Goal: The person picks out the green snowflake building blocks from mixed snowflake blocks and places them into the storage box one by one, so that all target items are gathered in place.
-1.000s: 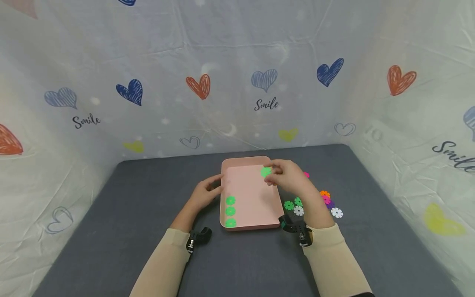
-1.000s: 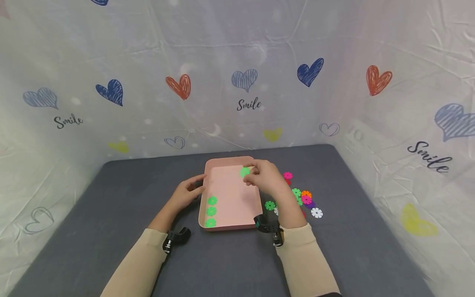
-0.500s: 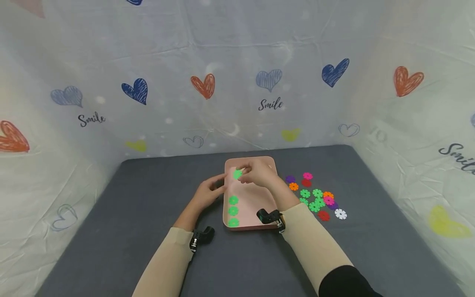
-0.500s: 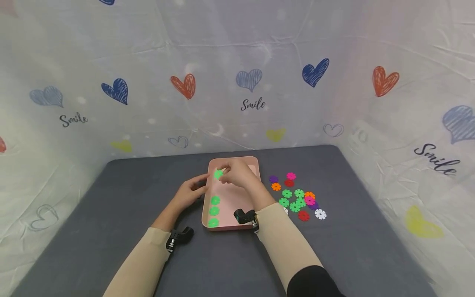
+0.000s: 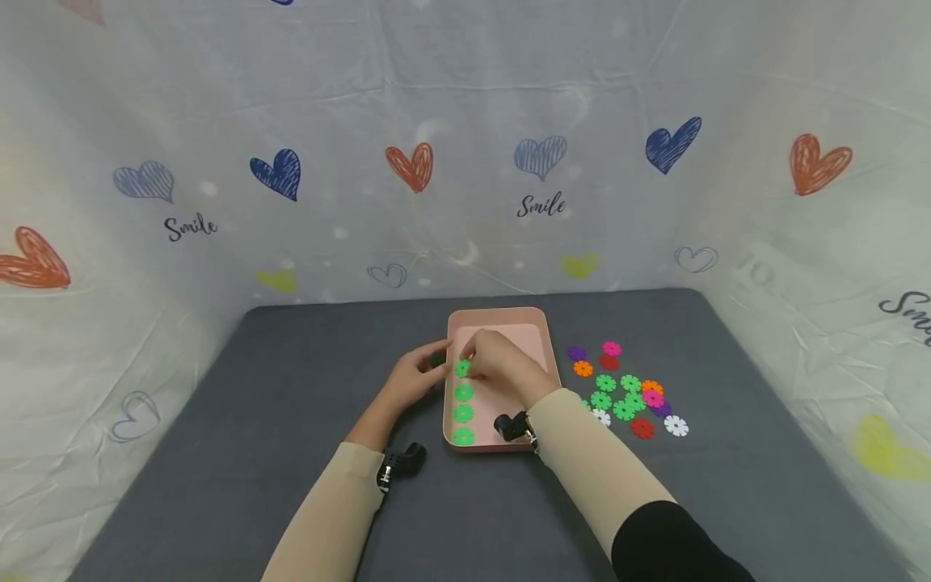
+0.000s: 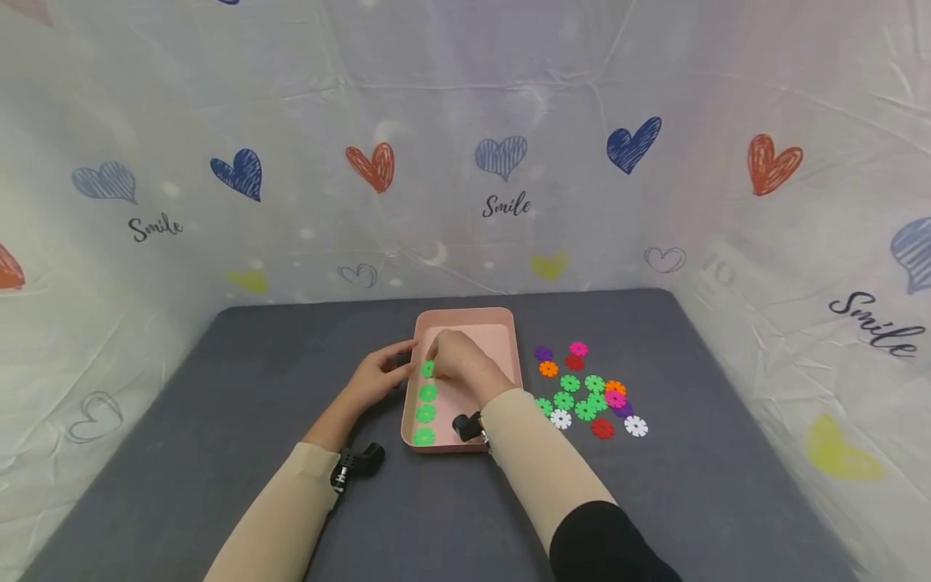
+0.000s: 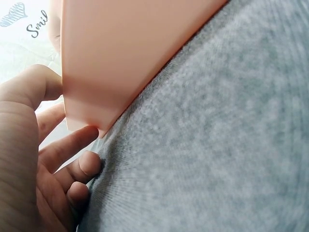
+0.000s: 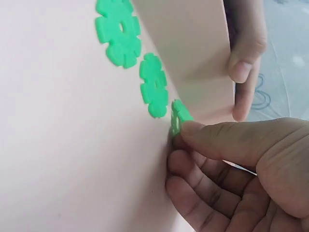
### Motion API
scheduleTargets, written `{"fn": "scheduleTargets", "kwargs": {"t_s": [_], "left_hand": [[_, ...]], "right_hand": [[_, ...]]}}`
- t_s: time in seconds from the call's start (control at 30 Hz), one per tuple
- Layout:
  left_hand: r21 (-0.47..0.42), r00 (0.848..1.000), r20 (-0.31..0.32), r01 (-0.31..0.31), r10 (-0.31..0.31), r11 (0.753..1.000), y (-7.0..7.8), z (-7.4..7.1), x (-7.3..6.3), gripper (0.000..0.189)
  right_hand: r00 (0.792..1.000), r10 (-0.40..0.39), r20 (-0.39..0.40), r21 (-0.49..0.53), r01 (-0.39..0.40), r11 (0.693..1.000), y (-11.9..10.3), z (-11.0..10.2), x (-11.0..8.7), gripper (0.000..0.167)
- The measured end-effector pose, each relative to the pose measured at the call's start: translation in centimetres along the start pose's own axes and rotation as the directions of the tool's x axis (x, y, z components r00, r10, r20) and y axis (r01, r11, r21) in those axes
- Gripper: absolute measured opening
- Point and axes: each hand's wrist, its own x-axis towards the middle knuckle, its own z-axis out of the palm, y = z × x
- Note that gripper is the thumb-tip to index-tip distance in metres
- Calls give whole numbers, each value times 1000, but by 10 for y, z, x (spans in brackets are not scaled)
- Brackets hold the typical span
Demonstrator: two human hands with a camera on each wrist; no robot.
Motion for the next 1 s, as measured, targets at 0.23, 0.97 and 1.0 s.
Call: {"fn": "scheduleTargets", "kwargs": {"t_s": [0.23, 0.97, 1.0], "left_hand": [[-7, 1000, -6, -15, 15, 1000, 0, 2, 0, 51], [-10, 999, -33, 1, -1, 1000, -1, 5, -1, 51], [-12, 999, -35, -3, 3, 1000, -1, 5, -2, 51]], "right_hand": [[1000, -1, 6, -157, 2, 988, -2, 5, -1, 29], [975, 136, -175, 113, -117, 987, 97, -88, -125, 36], [971, 162, -174, 111, -144, 983, 103, -88, -126, 34]]}}
